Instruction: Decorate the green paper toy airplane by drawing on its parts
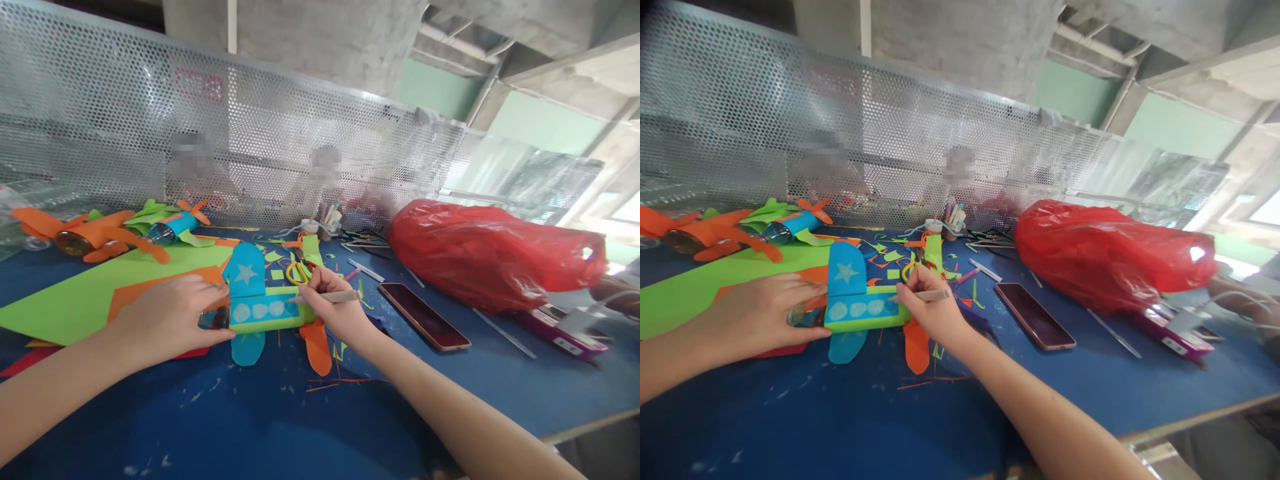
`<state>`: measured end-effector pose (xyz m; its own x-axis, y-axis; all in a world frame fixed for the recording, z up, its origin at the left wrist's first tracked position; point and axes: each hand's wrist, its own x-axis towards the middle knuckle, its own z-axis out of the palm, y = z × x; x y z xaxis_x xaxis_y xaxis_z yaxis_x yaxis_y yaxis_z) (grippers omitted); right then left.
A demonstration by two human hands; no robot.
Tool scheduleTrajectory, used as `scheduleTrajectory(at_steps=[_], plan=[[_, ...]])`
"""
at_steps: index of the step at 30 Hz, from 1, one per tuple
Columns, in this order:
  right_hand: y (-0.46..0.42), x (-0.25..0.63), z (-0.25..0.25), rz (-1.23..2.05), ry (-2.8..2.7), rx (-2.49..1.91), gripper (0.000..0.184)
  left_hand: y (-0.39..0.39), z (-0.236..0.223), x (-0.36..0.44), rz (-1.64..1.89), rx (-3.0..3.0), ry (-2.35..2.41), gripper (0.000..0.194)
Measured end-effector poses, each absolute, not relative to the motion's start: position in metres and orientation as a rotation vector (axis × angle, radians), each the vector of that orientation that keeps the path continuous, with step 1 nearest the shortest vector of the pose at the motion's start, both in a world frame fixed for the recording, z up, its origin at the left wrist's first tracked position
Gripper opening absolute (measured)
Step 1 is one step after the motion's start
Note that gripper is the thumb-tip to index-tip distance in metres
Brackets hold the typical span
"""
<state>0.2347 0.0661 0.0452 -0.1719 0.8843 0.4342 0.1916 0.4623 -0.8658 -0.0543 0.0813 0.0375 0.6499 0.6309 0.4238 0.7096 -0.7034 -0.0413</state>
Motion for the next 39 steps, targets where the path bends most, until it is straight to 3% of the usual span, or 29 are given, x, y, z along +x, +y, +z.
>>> scheduleTrajectory(at_steps=[10,39], plan=[[0.0681,0.2339,0.0435,0.829,-1.651,-0.904,0.032,0.0825,0.0357,-0.0554,-0.576,-2.638,-1.087,0.028],[0.0693,0.2355,0.0477,0.770,-1.635,-0.965,0.032,0.0787,0.0408,-0.0527,-0.535,-2.636,-1.141,0.019]])
